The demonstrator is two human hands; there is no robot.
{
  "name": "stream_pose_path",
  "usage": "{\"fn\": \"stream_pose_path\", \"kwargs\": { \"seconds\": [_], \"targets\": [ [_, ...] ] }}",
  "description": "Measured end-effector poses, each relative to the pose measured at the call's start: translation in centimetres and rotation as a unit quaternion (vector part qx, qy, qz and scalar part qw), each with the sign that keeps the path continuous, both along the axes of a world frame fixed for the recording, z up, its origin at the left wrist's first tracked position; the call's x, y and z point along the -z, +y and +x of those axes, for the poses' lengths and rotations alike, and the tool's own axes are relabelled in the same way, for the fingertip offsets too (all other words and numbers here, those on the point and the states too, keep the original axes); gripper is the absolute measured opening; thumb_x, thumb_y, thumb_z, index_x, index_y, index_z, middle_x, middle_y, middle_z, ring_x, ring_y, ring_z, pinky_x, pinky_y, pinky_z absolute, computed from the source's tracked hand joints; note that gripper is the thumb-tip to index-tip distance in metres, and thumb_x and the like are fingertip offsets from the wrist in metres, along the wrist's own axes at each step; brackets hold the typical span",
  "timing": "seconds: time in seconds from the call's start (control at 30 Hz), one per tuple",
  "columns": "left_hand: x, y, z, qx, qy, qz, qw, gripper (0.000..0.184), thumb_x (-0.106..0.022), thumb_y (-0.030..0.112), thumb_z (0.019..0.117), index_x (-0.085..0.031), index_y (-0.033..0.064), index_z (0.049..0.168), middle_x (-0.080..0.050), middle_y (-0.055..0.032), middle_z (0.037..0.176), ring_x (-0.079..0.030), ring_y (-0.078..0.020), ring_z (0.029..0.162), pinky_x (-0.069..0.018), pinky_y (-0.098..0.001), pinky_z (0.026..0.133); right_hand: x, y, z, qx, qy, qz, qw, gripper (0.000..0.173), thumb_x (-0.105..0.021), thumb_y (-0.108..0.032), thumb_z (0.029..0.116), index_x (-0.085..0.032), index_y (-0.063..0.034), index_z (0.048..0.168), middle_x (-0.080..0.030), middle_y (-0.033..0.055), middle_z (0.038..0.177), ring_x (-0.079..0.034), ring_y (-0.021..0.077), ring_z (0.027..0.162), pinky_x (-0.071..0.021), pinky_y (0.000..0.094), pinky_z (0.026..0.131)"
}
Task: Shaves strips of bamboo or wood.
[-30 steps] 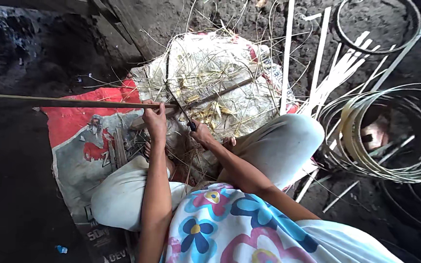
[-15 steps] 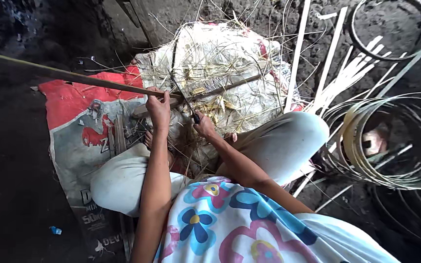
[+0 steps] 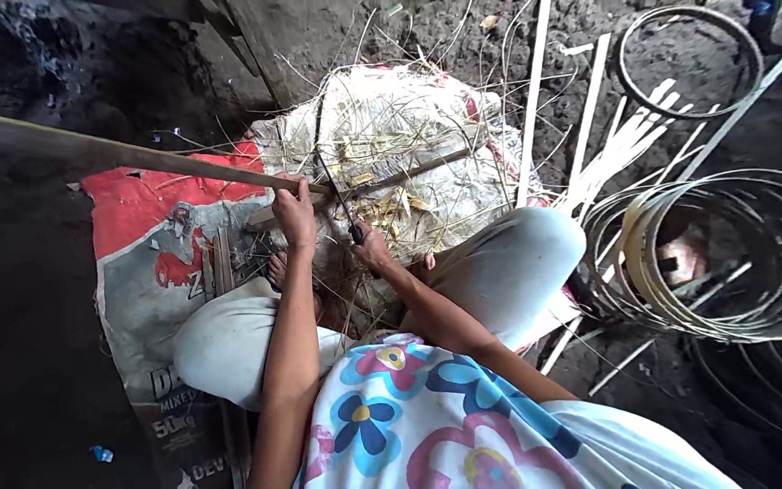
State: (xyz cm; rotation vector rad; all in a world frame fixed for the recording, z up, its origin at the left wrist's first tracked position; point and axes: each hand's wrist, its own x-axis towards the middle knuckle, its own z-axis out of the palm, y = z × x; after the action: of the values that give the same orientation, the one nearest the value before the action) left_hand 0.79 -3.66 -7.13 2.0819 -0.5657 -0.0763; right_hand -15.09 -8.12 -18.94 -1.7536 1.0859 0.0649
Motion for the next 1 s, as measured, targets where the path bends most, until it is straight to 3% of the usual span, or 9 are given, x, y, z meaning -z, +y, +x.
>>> {"fn": "stream_pose_path", "kwargs": {
  "seconds": [0.1,0.2,0.27,0.37,0.53,0.63,0.73,0.93,1.0],
  "targets": [
    [-3.3,2.7,-0.6,0.059,-0.001,0.01,0.998,0.042,-0.057,0.026,0.1065,-0.05,-0.0017,0.137,-0.068,-0.0199,0.119,-0.069,-0.0295,0.106,-0.0558,-0.0449,0.094,-4.3,0.4,1.0,-0.007,-0.024,-0.134,0.991,0.085,-0.083,-0.022,0.0853,-0.039,-0.0102,0.157,-0.049,0.0324,0.142,-0.059,0.0496,0.118,-0.0536,0.0649,0.092],
    [-8.5,3.7,-1.2,0.128,-0.004,-0.014,0.992,0.046,-0.061,0.031,0.1044,-0.045,0.0029,0.137,-0.067,-0.0111,0.114,-0.07,-0.0175,0.096,-0.0602,-0.0388,0.085,-10.1,0.0,1.9,0.032,-0.166,-0.36,0.917,0.078,-0.082,-0.031,0.086,-0.047,-0.0076,0.152,-0.049,0.0261,0.147,-0.049,0.043,0.135,-0.0436,0.0564,0.112],
    [-12.2,3.2,-2.0,0.192,-0.017,-0.058,0.979,0.044,-0.064,0.026,0.1024,-0.045,0.0005,0.132,-0.067,-0.0066,0.111,-0.069,-0.0094,0.094,-0.0596,-0.0326,0.086,-13.6,-0.7,2.3,0.042,-0.285,-0.422,0.859,0.054,-0.078,-0.024,0.0915,-0.06,-0.007,0.14,-0.061,0.0203,0.128,-0.059,0.0343,0.12,-0.0513,0.0473,0.103],
    [-16.0,3.0,-2.3,0.297,-0.02,-0.119,0.947,0.056,-0.071,0.026,0.0982,-0.044,0.001,0.141,-0.069,-0.0041,0.12,-0.07,-0.0107,0.104,-0.0586,-0.0313,0.094,-18.1,-2.0,1.0,0.067,-0.418,-0.401,0.812,0.024,-0.068,-0.009,0.0979,-0.071,0.0007,0.12,-0.059,0.0117,0.087,-0.06,0.0199,0.074,-0.0553,0.0328,0.063],
    [-17.2,4.5,-1.1,0.359,-0.046,-0.071,0.929,0.058,-0.069,0.025,0.0993,-0.042,0.0136,0.15,-0.059,0.0023,0.14,-0.068,-0.0098,0.112,-0.0578,-0.0286,0.095,-26.4,-7.4,-6.3,0.143,-0.447,-0.405,0.784,0.019,-0.059,0.0,0.0989,-0.074,0.0097,0.104,-0.071,0.0178,0.089,-0.066,0.0153,0.074,-0.0572,0.0281,0.069],
    [-14.7,5.5,0.0,0.36,-0.033,-0.017,0.932,0.057,-0.066,0.027,0.1014,-0.042,0.0107,0.15,-0.06,-0.0037,0.139,-0.066,-0.0141,0.117,-0.0552,-0.0343,0.101,-24.6,-11.7,-12.7,0.196,-0.393,-0.374,0.817,0.028,-0.049,-0.01,0.1064,-0.069,0.0068,0.099,-0.063,0.0059,0.083,-0.056,0.004,0.065,-0.0507,0.0225,0.06],
    [-11.5,6.5,1.6,0.36,-0.018,0.015,0.933,0.054,-0.066,0.03,0.1014,-0.047,0.0093,0.147,-0.064,-0.0081,0.136,-0.067,-0.0203,0.117,-0.0558,-0.0403,0.102,-19.0,-13.8,-19.3,0.282,-0.24,-0.375,0.85,0.039,-0.037,-0.023,0.1117,-0.064,0.0021,0.099,-0.057,0.0014,0.073,-0.051,0.0065,0.059,-0.0476,0.0279,0.056],
    [-9.7,5.9,1.4,0.36,0.022,0.019,0.932,0.049,-0.063,0.03,0.1022,-0.051,0.001,0.141,-0.065,-0.0136,0.128,-0.068,-0.0172,0.109,-0.0572,-0.0359,0.096,-7.4,-9.2,-24.4,0.357,0.004,-0.319,0.878,0.051,-0.033,-0.037,0.1131,-0.062,0.0022,0.097,-0.059,0.0168,0.076,-0.062,0.0307,0.068,-0.0534,0.0508,0.065],
    [-9.1,5.4,1.1,0.356,0.029,0.019,0.934,0.049,-0.062,0.027,0.1018,-0.052,-0.0014,0.14,-0.066,-0.0158,0.127,-0.068,-0.0162,0.109,-0.0565,-0.0339,0.094,-4.1,-8.8,-24.7,0.353,0.061,-0.261,0.897,0.051,-0.037,-0.037,0.1125,-0.066,0.0042,0.107,-0.067,0.0247,0.088,-0.068,0.0408,0.082,-0.0552,0.0601,0.078]
  ]
}}
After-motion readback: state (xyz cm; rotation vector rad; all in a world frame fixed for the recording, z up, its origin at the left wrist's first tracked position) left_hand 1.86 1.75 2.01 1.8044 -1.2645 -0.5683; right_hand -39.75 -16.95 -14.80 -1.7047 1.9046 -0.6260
